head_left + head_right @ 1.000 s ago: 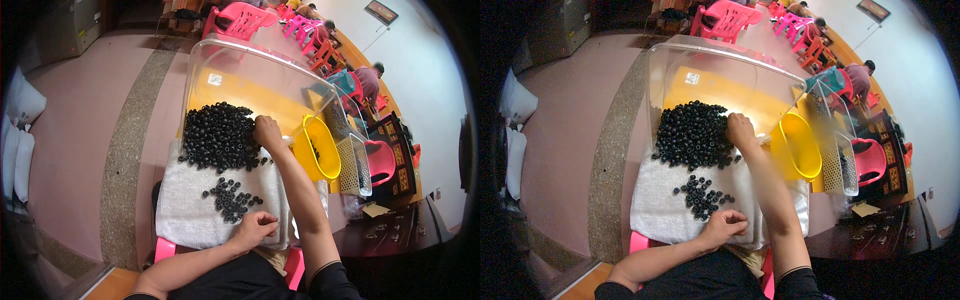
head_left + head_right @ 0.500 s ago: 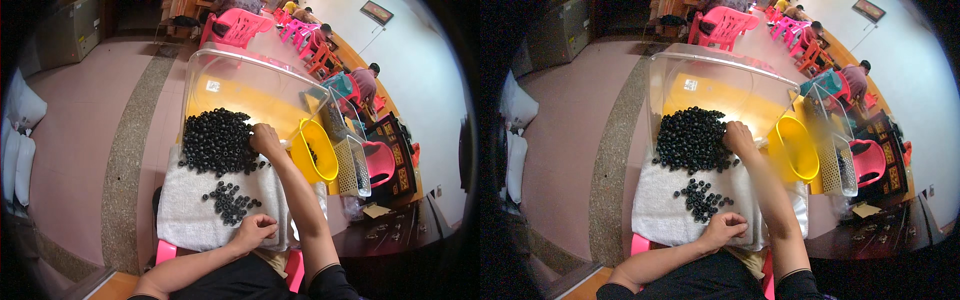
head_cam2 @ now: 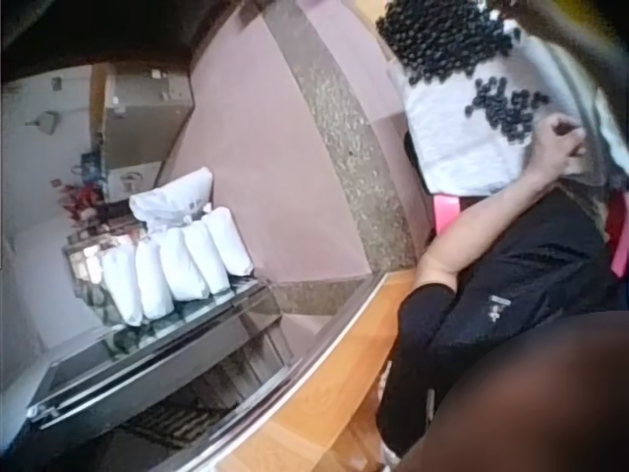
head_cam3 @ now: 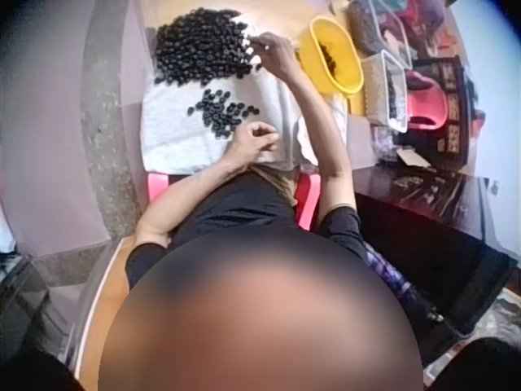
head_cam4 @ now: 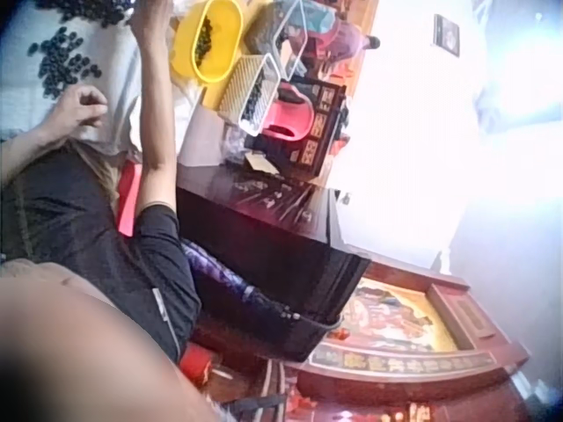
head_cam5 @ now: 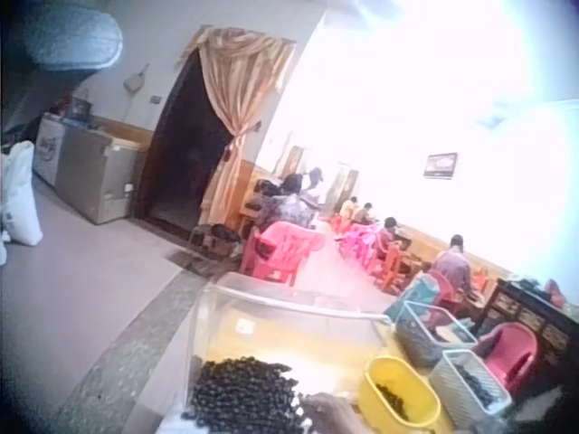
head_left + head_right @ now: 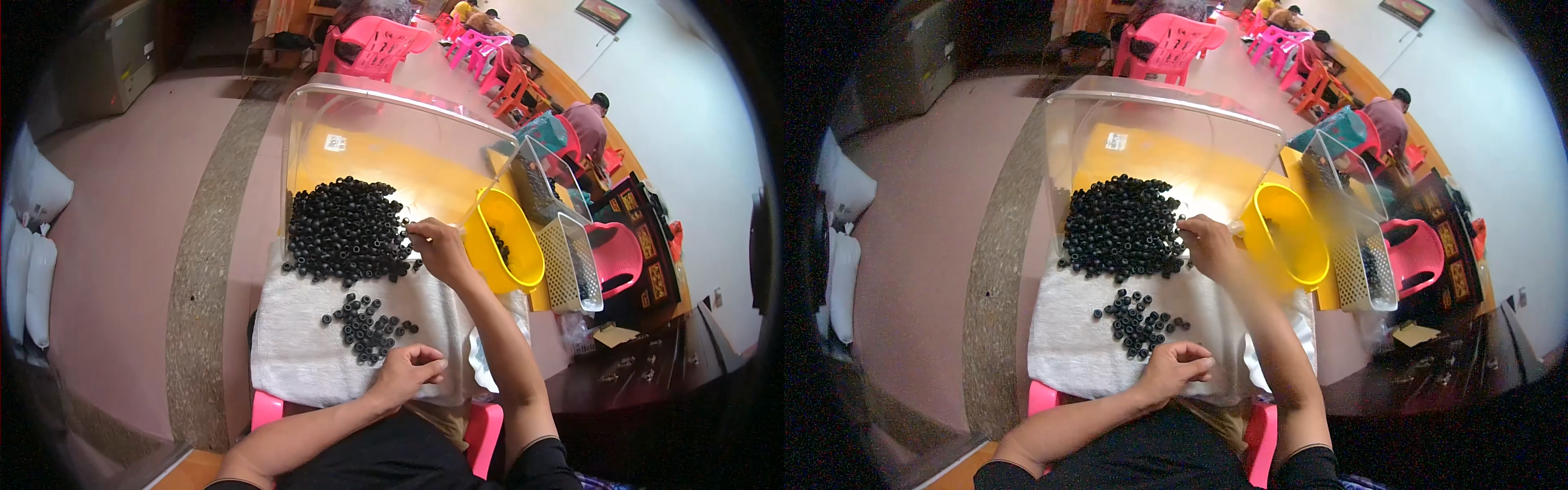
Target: Inspect and sort individual black beads by hand at a workbench.
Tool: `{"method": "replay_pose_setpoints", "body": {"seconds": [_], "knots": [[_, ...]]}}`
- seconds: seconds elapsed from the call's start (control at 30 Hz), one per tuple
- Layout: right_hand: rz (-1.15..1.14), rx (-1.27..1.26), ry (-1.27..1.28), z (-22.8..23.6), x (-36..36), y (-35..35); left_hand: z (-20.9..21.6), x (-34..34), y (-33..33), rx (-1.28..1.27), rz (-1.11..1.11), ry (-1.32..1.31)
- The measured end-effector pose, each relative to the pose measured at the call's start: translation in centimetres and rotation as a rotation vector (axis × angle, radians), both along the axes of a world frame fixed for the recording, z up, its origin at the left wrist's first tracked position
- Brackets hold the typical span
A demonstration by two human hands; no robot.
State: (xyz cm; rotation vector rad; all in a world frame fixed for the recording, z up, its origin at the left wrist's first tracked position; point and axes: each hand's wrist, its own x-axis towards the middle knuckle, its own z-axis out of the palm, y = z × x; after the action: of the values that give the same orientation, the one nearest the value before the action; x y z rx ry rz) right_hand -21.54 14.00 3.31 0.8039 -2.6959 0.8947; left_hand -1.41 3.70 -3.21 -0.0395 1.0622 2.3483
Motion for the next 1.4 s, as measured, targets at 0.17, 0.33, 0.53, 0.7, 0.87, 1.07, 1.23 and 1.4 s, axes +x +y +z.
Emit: {"method": "replay_pose_setpoints", "body": {"seconds": [0.17,0.33,0.53,0.7,0.87,1.07,1.23,1.4], "knots": [[-0.011,-0.167,-0.158,0.4,3.0,2.0,0.7,-0.1,-0.2,-0.011,0.01,0.011],[-0.093,-0.367,-0.502,0.7,5.9,4.2,1.2,-0.5,-0.7,0.028,0.036,-0.002],[0.03,-0.519,-0.591,1.3,11.6,5.3,1.7,-0.6,-0.9,0.027,0.062,0.015],[0.103,-0.573,-0.608,1.2,14.8,6.9,2.1,-0.5,-0.9,0.027,0.063,0.029],[0.048,-0.532,-0.516,0.7,17.2,7.6,1.9,-0.4,-0.7,0.033,0.047,0.065],[-0.016,-0.347,-0.215,0.8,19.3,6.2,2.1,-0.2,-0.9,0.011,-0.092,0.2],[-0.014,-0.462,-0.218,0.0,19.8,6.1,2.1,-0.1,-1.0,0.057,-0.131,0.203],[-0.013,-0.512,-0.211,0.5,20.1,6.5,2.5,-0.1,-1.2,-0.005,-0.091,0.224]]}}
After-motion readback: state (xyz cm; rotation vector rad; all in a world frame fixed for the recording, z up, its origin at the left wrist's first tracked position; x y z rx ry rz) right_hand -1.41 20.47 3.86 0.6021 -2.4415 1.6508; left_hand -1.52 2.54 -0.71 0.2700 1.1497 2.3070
